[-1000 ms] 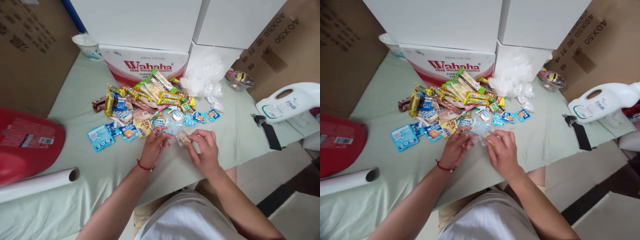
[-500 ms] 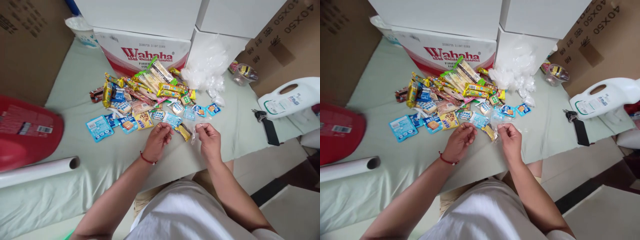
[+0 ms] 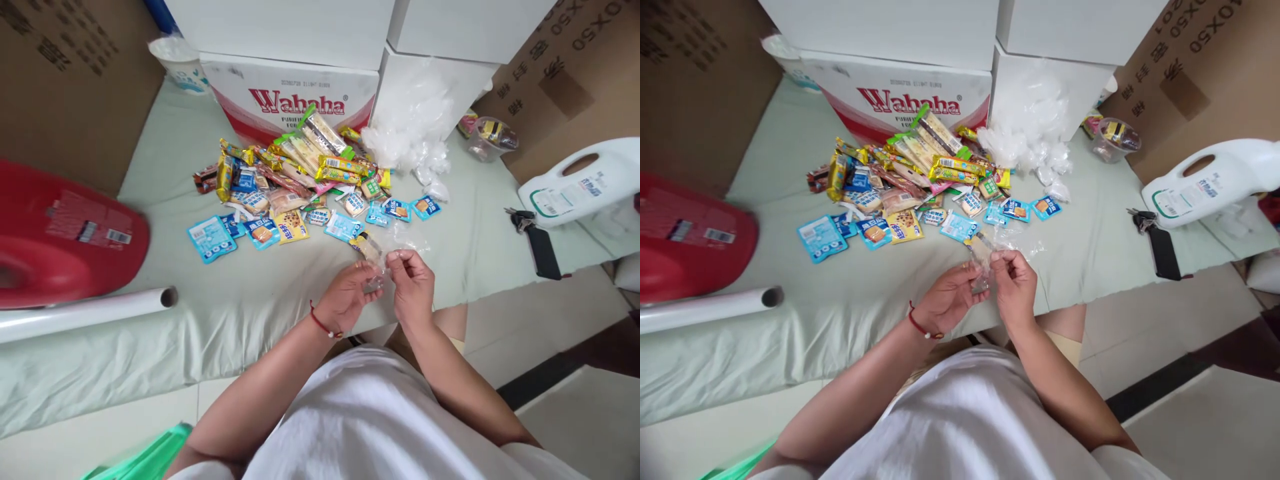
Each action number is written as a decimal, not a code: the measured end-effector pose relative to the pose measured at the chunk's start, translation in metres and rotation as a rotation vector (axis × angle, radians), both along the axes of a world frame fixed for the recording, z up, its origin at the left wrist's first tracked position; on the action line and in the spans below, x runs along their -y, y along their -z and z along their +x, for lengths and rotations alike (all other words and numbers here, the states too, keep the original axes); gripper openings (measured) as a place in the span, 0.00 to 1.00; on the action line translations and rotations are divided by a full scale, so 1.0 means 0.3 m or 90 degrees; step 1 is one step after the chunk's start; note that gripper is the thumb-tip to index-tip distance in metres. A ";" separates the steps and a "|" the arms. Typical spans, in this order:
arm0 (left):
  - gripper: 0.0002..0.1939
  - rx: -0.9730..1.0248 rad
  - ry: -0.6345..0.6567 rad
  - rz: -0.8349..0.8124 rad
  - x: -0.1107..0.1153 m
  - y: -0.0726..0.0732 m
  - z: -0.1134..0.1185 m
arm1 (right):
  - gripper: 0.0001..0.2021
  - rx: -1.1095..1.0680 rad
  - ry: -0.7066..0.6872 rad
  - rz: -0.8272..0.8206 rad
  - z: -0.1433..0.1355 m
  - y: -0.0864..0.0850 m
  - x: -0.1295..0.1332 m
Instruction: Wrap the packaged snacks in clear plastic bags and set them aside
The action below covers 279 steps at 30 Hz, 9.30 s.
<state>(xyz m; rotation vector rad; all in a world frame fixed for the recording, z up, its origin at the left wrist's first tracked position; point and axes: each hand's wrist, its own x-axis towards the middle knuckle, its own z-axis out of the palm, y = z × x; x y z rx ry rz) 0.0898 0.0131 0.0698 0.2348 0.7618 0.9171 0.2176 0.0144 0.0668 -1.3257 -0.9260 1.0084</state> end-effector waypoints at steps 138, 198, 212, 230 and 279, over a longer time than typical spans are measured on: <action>0.10 -0.773 -0.251 0.111 0.146 0.166 -0.391 | 0.10 0.587 -0.904 -0.173 -0.138 -0.030 -0.466; 0.27 -1.267 0.162 0.537 0.083 0.185 -0.400 | 0.15 0.464 -0.907 0.337 -0.249 0.053 0.212; 0.27 -1.189 0.301 0.721 -0.022 0.189 -0.389 | 0.30 0.941 -0.258 -0.177 0.068 0.065 -0.218; 0.25 -1.119 0.276 0.776 -0.057 0.197 -0.423 | 0.27 0.798 -0.439 -0.091 -0.443 -0.037 -0.418; 0.35 -0.805 0.040 0.632 -0.124 0.183 -0.529 | 0.34 0.877 -0.677 0.013 -0.262 -0.006 -0.056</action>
